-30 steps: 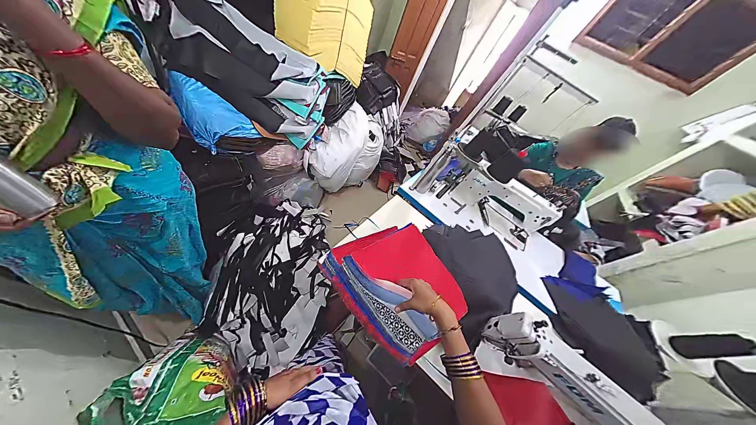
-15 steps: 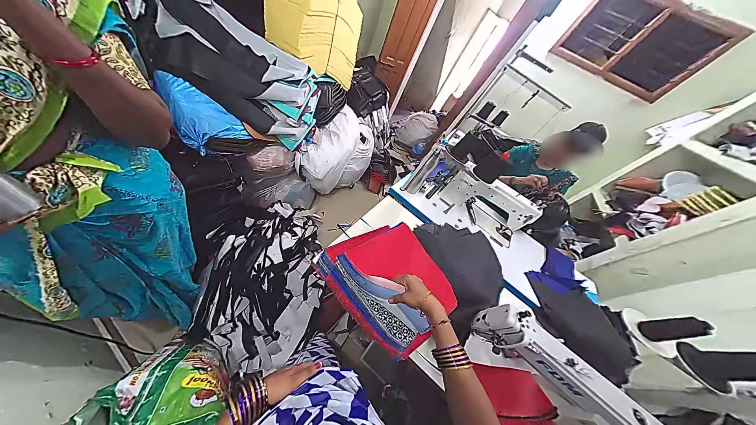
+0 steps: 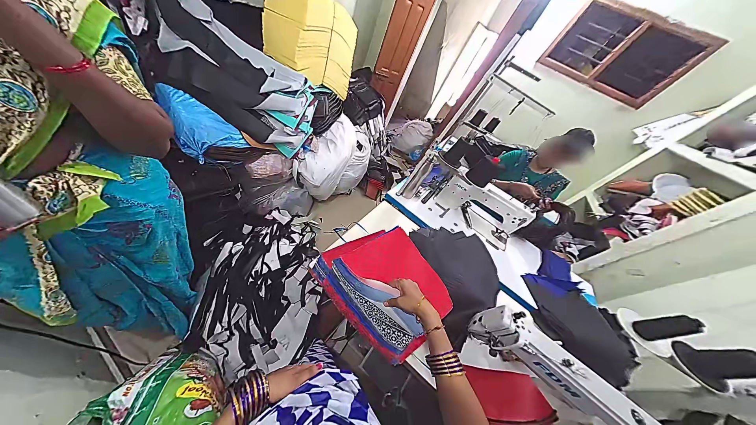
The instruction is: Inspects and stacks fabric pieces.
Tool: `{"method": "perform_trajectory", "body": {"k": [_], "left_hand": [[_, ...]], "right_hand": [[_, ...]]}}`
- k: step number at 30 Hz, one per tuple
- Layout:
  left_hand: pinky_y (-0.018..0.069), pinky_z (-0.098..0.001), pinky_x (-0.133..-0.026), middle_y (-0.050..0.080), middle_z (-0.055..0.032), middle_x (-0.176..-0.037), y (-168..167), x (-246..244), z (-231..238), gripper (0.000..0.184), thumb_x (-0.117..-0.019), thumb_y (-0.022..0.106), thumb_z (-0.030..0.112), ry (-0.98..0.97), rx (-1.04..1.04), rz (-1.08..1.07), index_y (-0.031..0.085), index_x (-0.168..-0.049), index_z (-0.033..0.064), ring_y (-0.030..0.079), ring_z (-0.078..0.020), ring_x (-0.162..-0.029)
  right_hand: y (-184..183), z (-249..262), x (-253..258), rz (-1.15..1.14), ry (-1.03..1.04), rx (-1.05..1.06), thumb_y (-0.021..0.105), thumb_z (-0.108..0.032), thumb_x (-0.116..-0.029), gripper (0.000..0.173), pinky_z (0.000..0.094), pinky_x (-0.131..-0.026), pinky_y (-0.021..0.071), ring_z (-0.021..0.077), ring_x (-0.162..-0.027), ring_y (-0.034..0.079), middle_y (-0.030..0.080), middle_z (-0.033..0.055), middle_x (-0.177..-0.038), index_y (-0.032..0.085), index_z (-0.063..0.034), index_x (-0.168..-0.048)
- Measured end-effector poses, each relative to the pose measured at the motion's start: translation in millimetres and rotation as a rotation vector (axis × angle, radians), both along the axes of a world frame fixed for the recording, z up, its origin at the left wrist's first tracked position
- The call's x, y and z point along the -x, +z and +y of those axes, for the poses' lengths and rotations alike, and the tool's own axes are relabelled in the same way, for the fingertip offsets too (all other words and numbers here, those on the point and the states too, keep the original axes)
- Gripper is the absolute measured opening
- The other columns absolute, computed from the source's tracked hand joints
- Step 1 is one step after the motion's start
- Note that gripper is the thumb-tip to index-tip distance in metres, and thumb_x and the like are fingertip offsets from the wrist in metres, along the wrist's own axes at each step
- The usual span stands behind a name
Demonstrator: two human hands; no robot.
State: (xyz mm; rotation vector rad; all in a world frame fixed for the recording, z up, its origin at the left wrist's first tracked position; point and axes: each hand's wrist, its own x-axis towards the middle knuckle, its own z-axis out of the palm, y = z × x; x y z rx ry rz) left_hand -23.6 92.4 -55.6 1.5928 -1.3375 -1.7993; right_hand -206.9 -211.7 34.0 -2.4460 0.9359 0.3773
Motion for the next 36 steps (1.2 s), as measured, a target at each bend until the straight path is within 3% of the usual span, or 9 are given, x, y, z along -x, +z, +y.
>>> {"method": "perform_trajectory", "body": {"k": [6, 8, 10, 14, 16, 21, 28, 33, 36], "left_hand": [[0.0195, -0.0505, -0.125, 0.037, -0.0263, -0.159, 3, 0, -2, 0.06, -0.1129, 0.022, 0.037, 0.019, -0.024, -0.012, 0.036, -0.154, -0.0048, 0.033, -0.035, -0.15], [0.0206, -0.0511, -0.124, 0.038, -0.026, -0.158, 1, 0, -3, 0.061, -0.1127, 0.021, 0.038, 0.009, -0.021, -0.004, 0.036, -0.153, -0.0047, 0.034, -0.0352, -0.15], [0.0206, -0.0511, -0.124, 0.038, -0.0252, -0.158, -2, 2, -7, 0.062, -0.1124, 0.021, 0.039, -0.007, -0.02, 0.004, 0.036, -0.154, -0.004, 0.033, -0.0347, -0.15], [0.0206, -0.0504, -0.124, 0.038, -0.0262, -0.158, 2, 5, -13, 0.061, -0.1124, 0.021, 0.038, -0.041, -0.003, 0.014, 0.037, -0.153, -0.0053, 0.033, -0.035, -0.15], [0.0206, -0.0495, -0.124, 0.038, -0.0266, -0.157, 3, 6, -16, 0.06, -0.1125, 0.02, 0.036, -0.061, 0.005, 0.025, 0.037, -0.153, -0.006, 0.034, -0.0348, -0.15], [0.0191, -0.0479, -0.125, 0.037, -0.0265, -0.158, 1, 7, -18, 0.061, -0.1123, 0.021, 0.036, -0.09, 0.007, 0.039, 0.036, -0.153, -0.0066, 0.032, -0.0339, -0.151], [0.021, -0.048, -0.125, 0.037, -0.0259, -0.158, -6, 7, -15, 0.06, -0.112, 0.019, 0.035, -0.094, 0.001, 0.036, 0.036, -0.153, -0.0057, 0.033, -0.0329, -0.15], [0.0193, -0.0468, -0.125, 0.035, -0.026, -0.159, -1, 7, -11, 0.06, -0.1125, 0.019, 0.034, -0.05, -0.041, 0.034, 0.034, -0.154, -0.0062, 0.031, -0.0322, -0.151], [0.0188, -0.0463, -0.126, 0.035, -0.0252, -0.16, -4, 8, -10, 0.059, -0.1126, 0.02, 0.034, -0.049, -0.04, 0.026, 0.035, -0.154, -0.006, 0.031, -0.0318, -0.152]], "right_hand": [[1, 44, -9, 0.17, 0.047, 0.168, 0.069, -0.017, -0.0939, 0.044, 0.0594, -0.105, 0.0436, 0.0443, -0.13, 0.055, 0.058, 0.0289, -0.137, 0.062, 0.0067, -0.13], [-2, 61, -5, 0.201, 0.028, 0.206, 0.066, -0.017, -0.0958, 0.054, 0.0581, -0.106, 0.0436, 0.0444, -0.138, 0.048, 0.049, 0.0278, -0.148, 0.052, 0.0003, -0.145], [-21, 74, 18, 0.04, 0.026, 0.323, 0.066, -0.015, -0.0932, 0.06, 0.061, -0.104, 0.0432, 0.047, -0.136, 0.05, 0.052, 0.0281, -0.147, 0.05, -0.0078, -0.151], [-85, 87, 75, -0.4, 0.062, 0.732, 0.081, -0.004, -0.071, 0.069, 0.0683, -0.094, 0.0486, 0.0505, -0.121, 0.062, 0.064, 0.0265, -0.135, 0.066, -0.0127, -0.138], [-97, 88, 97, -0.475, -0.023, 0.783, 0.078, -0.003, -0.0683, 0.067, 0.0714, -0.094, 0.0461, 0.0541, -0.122, 0.06, 0.063, 0.0283, -0.134, 0.068, -0.0079, -0.134], [-116, 81, 126, -0.604, -0.113, 0.788, 0.059, -0.011, -0.084, 0.044, 0.0641, -0.099, 0.0477, 0.0509, -0.123, 0.061, 0.065, 0.0256, -0.134, 0.071, 0.0018, -0.124], [-116, 61, 138, -0.635, -0.019, 0.841, 0.06, -0.032, -0.0871, 0.048, 0.0586, -0.096, 0.0485, 0.0398, -0.118, 0.066, 0.069, 0.0193, -0.129, 0.07, -0.0029, -0.124], [-79, 46, 134, -0.601, -0.015, 0.6, 0.076, -0.017, -0.072, 0.038, 0.061, -0.086, 0.0527, 0.0414, -0.103, 0.072, 0.075, 0.0189, -0.115, 0.077, -0.0006, -0.107], [-39, 29, 126, -0.396, -0.006, 0.308, 0.083, -0.012, -0.0727, 0.036, 0.0612, -0.09, 0.0522, 0.0424, -0.102, 0.07, 0.074, 0.0216, -0.108, 0.077, 0.0, -0.106]]}}
